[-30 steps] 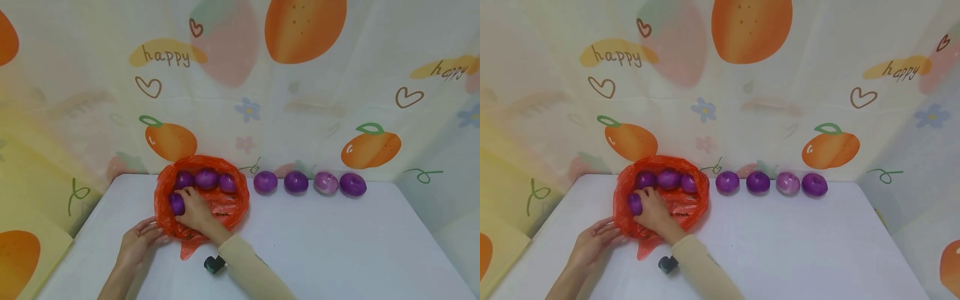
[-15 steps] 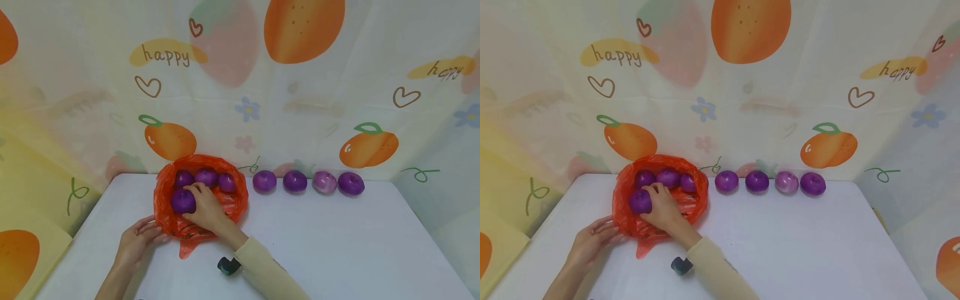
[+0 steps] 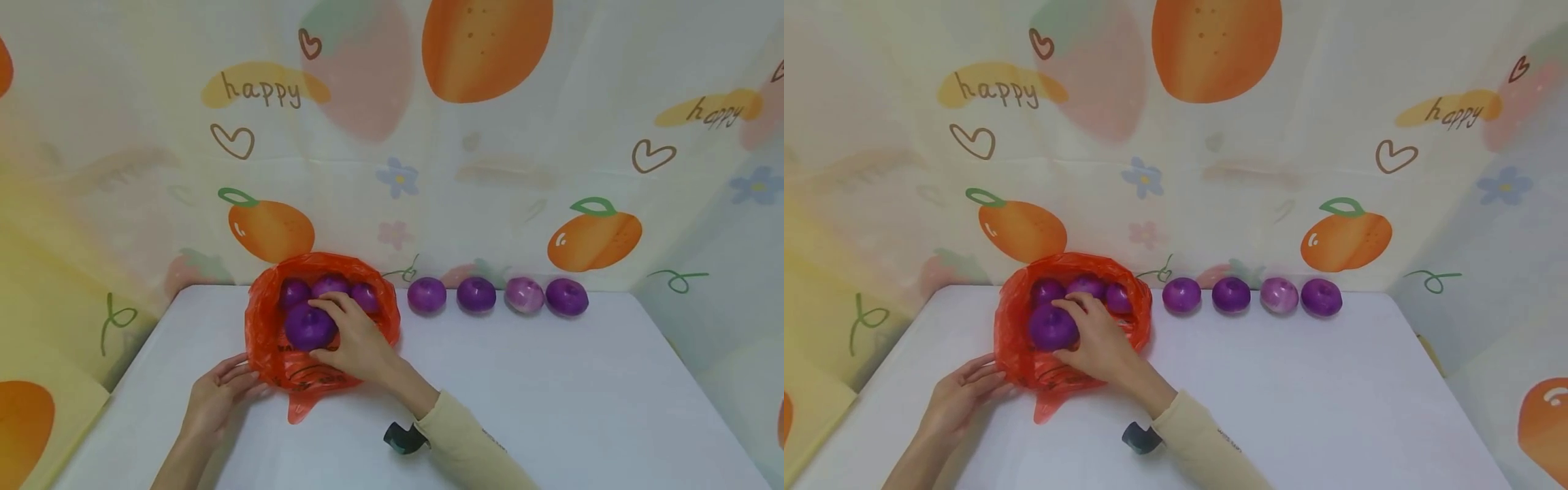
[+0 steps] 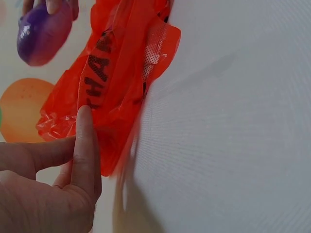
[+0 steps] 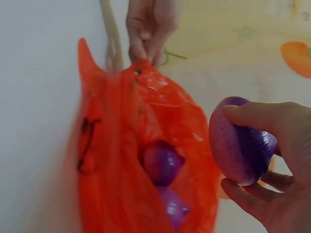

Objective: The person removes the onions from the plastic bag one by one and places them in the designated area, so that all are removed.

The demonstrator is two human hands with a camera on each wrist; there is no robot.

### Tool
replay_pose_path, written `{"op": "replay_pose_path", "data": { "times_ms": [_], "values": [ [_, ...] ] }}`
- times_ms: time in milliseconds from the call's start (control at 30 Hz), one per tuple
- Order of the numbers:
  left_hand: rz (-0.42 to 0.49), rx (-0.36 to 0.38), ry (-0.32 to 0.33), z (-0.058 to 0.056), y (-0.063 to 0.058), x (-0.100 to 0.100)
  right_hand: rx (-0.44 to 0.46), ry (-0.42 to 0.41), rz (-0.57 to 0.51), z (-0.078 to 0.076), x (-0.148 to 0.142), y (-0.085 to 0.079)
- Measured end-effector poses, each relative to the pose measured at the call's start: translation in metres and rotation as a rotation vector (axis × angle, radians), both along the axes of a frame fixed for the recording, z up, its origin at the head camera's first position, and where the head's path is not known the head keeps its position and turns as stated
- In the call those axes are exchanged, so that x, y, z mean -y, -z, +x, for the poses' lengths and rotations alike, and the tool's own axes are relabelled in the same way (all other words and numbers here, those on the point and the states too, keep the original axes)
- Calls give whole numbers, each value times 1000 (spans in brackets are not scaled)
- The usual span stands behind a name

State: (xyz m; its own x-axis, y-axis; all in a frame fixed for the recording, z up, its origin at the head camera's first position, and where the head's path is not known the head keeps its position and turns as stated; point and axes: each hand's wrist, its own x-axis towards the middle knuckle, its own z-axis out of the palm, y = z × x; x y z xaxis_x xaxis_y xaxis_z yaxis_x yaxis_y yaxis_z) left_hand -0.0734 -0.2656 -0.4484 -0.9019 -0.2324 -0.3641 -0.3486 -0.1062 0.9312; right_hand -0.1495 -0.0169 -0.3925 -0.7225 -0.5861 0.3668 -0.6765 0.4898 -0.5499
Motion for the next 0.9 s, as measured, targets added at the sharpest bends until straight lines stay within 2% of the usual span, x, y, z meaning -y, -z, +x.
{"op": "replay_pose_path", "data": {
  "times_ms": [133,267,600,900],
  "values": [
    [17,3,-6,0,0,1,8,11,-58,2,-16,-9],
    [21,31,-15,0,0,1,20,54,-136,0,-36,-9],
    [18,22,-11,1,1,1,70,195,-206,-9,-89,8],
    [43,-24,12,2,1,5,-2,287,-166,-20,-129,23]
  ]
}}
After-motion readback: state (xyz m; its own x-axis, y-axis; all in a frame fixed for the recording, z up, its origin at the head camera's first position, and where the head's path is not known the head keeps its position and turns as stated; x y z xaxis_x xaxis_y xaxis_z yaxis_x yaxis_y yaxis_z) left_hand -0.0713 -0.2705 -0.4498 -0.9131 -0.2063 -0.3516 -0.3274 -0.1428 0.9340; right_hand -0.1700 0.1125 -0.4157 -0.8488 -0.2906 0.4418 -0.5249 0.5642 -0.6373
